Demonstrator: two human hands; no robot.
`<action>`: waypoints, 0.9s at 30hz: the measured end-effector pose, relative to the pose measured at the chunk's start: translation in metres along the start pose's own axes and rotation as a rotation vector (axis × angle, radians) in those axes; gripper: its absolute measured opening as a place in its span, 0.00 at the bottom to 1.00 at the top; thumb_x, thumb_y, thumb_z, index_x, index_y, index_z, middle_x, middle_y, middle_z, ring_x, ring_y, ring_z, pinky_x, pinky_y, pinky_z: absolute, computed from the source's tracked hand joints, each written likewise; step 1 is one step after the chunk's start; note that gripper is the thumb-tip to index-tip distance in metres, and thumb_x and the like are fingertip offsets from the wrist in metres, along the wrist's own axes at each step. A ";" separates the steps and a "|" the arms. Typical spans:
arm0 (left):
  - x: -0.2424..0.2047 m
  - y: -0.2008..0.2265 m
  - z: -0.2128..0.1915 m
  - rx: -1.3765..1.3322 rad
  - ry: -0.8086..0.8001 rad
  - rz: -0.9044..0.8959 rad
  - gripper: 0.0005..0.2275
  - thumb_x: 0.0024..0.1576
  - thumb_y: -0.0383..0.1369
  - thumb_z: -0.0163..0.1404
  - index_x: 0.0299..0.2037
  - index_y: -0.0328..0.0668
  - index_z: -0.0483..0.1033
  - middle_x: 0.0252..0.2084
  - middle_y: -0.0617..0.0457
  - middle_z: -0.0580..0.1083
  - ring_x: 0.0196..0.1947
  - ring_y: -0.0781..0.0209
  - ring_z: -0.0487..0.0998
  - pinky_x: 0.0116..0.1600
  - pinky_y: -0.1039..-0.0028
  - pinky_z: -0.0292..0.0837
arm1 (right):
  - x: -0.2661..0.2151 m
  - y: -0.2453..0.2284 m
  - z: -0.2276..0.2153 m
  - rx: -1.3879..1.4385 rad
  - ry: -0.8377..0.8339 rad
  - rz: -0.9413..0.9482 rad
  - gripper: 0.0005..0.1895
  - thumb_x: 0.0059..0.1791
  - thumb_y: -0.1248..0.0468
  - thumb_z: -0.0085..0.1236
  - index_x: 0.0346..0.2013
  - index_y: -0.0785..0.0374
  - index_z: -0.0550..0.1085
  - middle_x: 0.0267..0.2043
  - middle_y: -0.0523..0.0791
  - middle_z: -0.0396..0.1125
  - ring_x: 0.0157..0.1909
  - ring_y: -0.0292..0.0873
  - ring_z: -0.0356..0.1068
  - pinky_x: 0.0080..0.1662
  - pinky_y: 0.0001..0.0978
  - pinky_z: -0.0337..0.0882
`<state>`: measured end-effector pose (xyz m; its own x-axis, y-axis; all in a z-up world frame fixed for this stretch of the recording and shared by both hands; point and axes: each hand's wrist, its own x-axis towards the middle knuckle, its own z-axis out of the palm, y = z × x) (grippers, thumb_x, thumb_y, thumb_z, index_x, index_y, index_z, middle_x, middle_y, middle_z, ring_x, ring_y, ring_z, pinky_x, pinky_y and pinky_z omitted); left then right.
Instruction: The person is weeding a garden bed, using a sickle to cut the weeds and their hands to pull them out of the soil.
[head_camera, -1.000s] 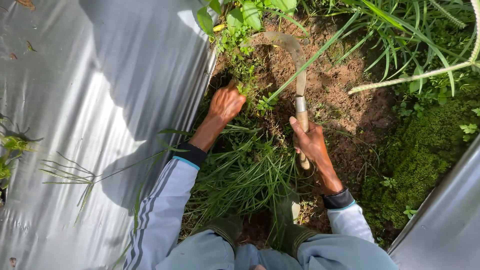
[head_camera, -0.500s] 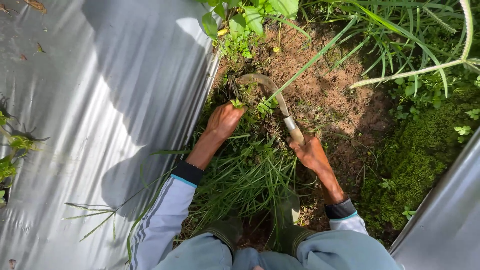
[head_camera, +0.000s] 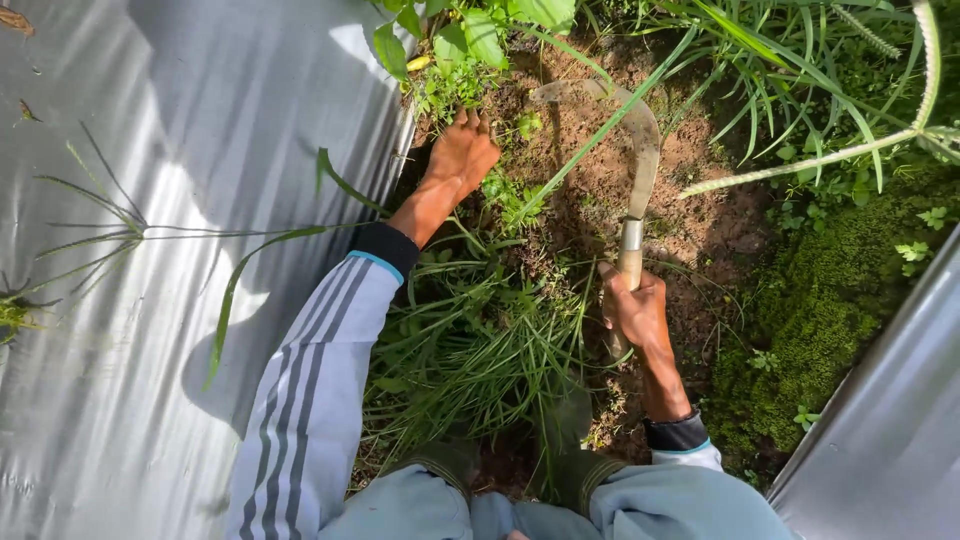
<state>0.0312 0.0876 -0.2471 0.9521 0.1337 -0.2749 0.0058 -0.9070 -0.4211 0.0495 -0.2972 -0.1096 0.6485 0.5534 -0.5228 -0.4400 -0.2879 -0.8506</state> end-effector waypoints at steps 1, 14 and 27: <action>0.001 -0.002 -0.005 -0.076 0.007 0.002 0.27 0.68 0.46 0.15 0.67 0.28 0.45 0.71 0.42 0.47 0.71 0.40 0.45 0.74 0.60 0.37 | 0.000 -0.005 0.001 -0.029 0.059 0.009 0.16 0.55 0.56 0.57 0.36 0.68 0.69 0.15 0.42 0.62 0.11 0.36 0.58 0.13 0.28 0.64; -0.081 0.037 -0.028 -0.881 -0.034 -0.124 0.15 0.64 0.32 0.38 0.22 0.48 0.65 0.17 0.59 0.62 0.19 0.60 0.67 0.33 0.70 0.64 | 0.013 0.007 -0.003 -0.062 0.018 0.057 0.19 0.55 0.54 0.60 0.31 0.68 0.71 0.14 0.43 0.63 0.11 0.36 0.61 0.16 0.29 0.68; -0.090 -0.017 -0.110 -0.043 0.269 -0.286 0.06 0.62 0.30 0.51 0.45 0.42 0.79 0.42 0.54 0.73 0.34 0.65 0.69 0.39 0.72 0.59 | -0.002 -0.047 0.034 0.025 0.112 0.085 0.19 0.53 0.65 0.61 0.20 0.68 0.67 0.07 0.46 0.56 0.07 0.39 0.58 0.13 0.30 0.65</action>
<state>-0.0206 0.0473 -0.1199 0.9563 0.2792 0.0869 0.2898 -0.8652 -0.4093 0.0477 -0.2586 -0.0666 0.6726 0.4368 -0.5974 -0.5110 -0.3098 -0.8018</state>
